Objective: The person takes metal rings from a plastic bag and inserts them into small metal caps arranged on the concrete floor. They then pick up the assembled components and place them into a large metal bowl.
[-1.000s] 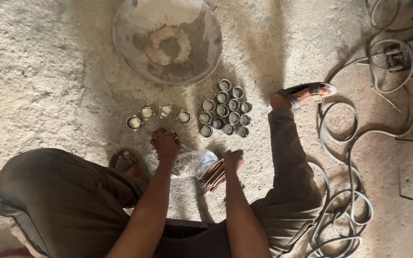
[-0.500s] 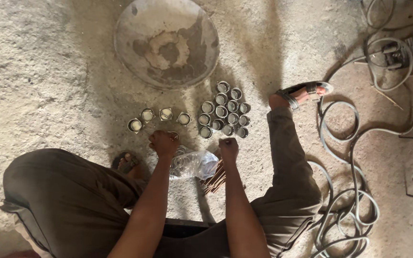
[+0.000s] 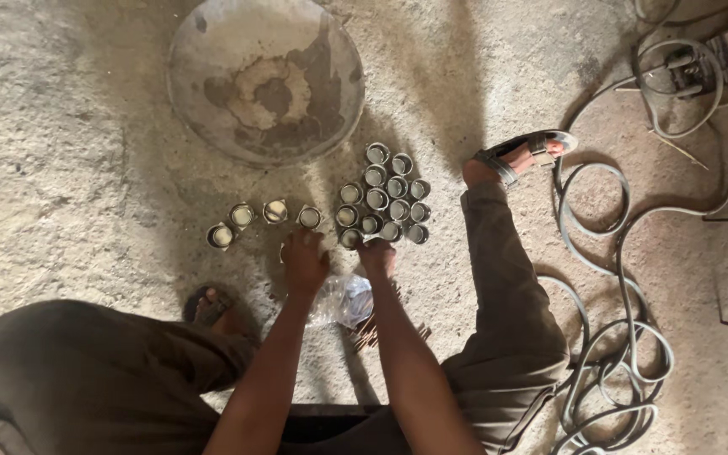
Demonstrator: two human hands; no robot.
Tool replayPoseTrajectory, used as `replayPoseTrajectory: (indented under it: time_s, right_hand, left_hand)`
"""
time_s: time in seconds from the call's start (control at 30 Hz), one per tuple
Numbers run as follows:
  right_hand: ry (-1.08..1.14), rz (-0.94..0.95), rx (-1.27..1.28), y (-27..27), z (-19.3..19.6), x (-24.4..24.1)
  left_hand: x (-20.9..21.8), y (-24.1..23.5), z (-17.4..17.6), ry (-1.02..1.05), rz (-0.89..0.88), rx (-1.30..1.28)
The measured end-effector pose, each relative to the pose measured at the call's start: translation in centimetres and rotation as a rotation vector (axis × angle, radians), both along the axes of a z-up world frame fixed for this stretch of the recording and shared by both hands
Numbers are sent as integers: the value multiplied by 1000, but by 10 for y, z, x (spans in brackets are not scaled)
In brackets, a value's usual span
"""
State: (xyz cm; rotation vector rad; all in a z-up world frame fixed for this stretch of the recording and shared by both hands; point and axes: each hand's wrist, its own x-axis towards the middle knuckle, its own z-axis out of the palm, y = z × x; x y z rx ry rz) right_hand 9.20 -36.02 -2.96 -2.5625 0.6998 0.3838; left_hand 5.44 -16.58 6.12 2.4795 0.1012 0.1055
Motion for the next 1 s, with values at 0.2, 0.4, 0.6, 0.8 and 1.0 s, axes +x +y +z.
replayPoseTrajectory:
  time_s: [0.2,0.4,0.6,0.8,1.0]
  right_hand:
    - [-22,-10,168,-12,-3,5]
    - [-92,597,82,-22,65,36]
    - [-224,526,273,-44,177,53]
    - [-307,233,836,-62,255,29]
    - [12,-136,1642,-24,285,-14]
  left_hand:
    - [18,-2,22,10,-247,-143]
    - [33,-5,63,-58,-487,-136]
    - [52,-17,68,-345,-442,-305]
    - [81,-8,93,376,-129,-1345]
    - [63,0,186,35,-557,-1035]
